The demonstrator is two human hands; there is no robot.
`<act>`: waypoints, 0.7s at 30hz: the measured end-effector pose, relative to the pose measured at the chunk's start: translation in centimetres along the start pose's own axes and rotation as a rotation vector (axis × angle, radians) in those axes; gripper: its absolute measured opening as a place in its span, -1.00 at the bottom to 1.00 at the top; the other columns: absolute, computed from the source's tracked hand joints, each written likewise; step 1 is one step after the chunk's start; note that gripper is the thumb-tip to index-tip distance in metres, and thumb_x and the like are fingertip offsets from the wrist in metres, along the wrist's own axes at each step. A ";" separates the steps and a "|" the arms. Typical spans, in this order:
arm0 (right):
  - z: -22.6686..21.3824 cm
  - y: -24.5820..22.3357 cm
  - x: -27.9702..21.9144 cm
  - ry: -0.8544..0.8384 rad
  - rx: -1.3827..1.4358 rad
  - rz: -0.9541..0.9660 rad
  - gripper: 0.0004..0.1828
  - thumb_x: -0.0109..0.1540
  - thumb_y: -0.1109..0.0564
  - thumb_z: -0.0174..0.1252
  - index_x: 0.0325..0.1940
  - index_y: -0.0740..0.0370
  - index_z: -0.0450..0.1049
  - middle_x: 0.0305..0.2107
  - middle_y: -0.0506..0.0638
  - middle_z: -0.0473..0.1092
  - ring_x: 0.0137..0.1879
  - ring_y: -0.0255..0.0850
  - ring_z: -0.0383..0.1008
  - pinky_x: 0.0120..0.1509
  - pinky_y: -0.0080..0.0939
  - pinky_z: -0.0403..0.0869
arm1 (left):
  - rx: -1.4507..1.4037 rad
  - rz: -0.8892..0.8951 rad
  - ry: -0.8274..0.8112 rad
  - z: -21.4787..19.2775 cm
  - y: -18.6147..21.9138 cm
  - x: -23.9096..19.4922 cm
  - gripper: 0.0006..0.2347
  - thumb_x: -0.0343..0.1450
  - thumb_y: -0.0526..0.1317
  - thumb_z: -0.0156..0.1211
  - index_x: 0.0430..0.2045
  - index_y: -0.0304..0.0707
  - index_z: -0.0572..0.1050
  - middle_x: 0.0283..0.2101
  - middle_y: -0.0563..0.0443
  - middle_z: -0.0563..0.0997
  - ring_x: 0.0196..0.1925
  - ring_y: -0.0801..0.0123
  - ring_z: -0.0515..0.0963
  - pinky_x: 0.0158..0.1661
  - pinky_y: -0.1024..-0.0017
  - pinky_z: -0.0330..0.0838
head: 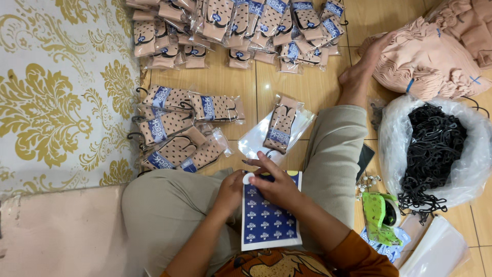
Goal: The person is applying stickers to cardboard sock hangers, placing socks into plastic sleeves, and organizing the packaged socks into stacks.
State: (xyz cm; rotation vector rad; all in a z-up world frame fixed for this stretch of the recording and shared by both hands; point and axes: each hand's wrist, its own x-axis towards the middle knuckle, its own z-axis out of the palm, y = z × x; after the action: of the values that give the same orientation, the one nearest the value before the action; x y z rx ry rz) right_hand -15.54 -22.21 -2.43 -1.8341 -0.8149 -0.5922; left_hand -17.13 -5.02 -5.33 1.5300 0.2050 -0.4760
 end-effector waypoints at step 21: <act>-6.4 3.9 6.0 0.078 -0.665 0.564 -0.32 0.41 0.20 -0.03 0.62 0.09 -0.02 0.08 0.24 0.48 0.30 0.16 0.38 0.27 0.24 -0.04 | 0.724 0.624 0.200 1.8 5.1 2.3 -0.31 0.31 -0.21 0.40 0.34 -0.34 0.21 0.33 -0.34 0.34 0.46 -0.33 0.13 0.28 -0.17 0.17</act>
State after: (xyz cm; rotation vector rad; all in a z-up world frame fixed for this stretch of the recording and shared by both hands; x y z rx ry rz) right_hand -8.90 -27.59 1.89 -2.4849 -0.0014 -0.5938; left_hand -13.17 -7.35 -1.57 2.2302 -0.3291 0.1317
